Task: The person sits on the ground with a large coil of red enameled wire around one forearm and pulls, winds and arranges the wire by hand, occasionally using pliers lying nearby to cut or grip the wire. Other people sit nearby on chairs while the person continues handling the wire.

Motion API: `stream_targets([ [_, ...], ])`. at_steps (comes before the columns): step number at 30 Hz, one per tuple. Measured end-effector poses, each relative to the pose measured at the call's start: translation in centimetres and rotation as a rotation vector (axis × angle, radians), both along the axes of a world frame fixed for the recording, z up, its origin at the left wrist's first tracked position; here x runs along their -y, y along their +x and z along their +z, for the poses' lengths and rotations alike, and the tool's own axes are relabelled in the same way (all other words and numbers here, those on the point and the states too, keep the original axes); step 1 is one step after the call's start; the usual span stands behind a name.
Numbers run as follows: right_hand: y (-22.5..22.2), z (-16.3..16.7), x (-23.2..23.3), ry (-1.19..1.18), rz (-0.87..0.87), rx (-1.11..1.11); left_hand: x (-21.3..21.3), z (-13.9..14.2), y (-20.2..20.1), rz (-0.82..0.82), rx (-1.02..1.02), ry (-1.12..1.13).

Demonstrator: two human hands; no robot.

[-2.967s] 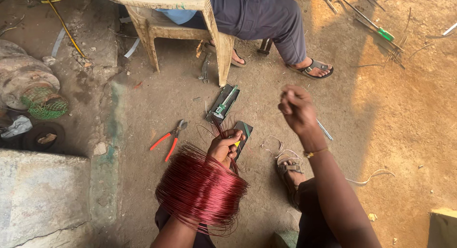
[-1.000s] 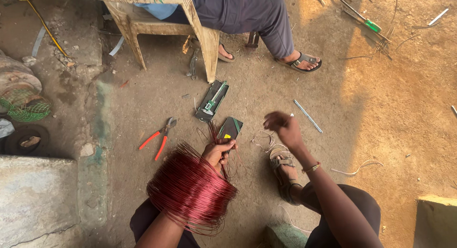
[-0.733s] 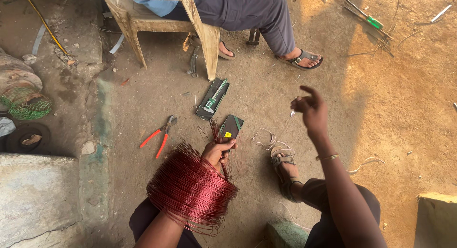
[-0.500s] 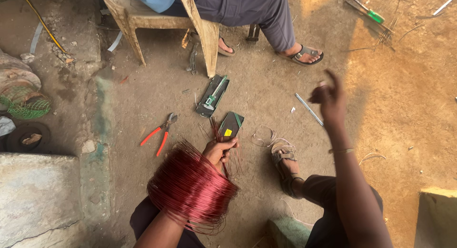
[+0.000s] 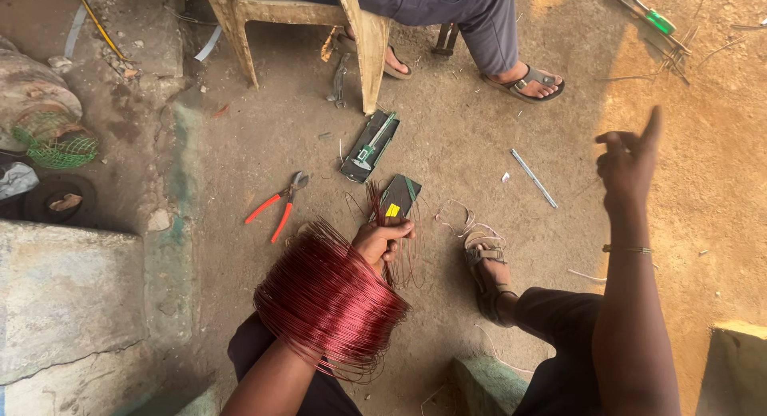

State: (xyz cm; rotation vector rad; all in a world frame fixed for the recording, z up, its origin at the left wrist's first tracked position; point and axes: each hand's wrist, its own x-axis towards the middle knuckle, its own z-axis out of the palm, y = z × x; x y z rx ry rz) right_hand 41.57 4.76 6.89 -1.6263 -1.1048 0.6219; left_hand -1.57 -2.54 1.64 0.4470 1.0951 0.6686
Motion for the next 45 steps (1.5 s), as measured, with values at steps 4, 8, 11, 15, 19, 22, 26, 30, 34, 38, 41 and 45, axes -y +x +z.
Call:
stream_targets([
  [4, -4.2, 0.6, -0.5, 0.013, 0.048, 0.283, -0.1, -0.2, 0.1, -0.001, -0.038, -0.010],
  [8, -9.1, -1.2, -0.1, 0.171, 0.286, 0.327, -0.6, -0.9, 0.6, 0.004, -0.043, -0.014],
  [11, -14.1, -3.6, 1.3, -0.008, 0.410, 0.331, -0.9, -1.9, 0.9, 0.025, -0.121, -0.027],
  [15, -20.0, -4.5, 3.8, 0.168, 0.688, 0.712, -1.7, -3.6, 1.3, 0.055, -0.191, -0.034],
  [19, -24.0, -2.7, 6.0, 0.201, 0.866, 0.897, -3.0, -4.9, 2.0, 0.119, -0.164, -0.026],
  [22, -25.7, -0.9, 7.6, 0.399, 0.889, 1.072, -3.2, -5.2, 2.0, 0.074, -0.138, -0.037],
  [26, -27.4, 1.3, 11.4, 0.691, 0.896, 0.962, -3.4, -3.8, 1.9, -0.007, -0.072, -0.070],
  [30, -27.7, 3.5, 13.6, 0.620, 0.863, 1.028, -3.7, -2.5, 1.6, -0.068, -0.016, -0.087],
  [34, -27.2, 5.0, 14.1, 0.501, 0.941, 1.019, -4.2, -3.2, 1.7, -0.068, -0.005, -0.038],
  [38, -27.4, 5.2, 14.1, 0.612, 0.991, 0.904, -4.5, -5.0, 2.7, -0.063, -0.007, -0.014],
  [41, -27.9, 5.6, 14.7, 0.757, 0.950, 0.899, -5.0, -5.3, 3.1, -0.028, 0.000, -0.032],
  [45, -28.5, 7.1, 17.6, 0.748, 0.967, 0.942, -5.3, -5.1, 3.6, 0.009, 0.009, -0.038],
])
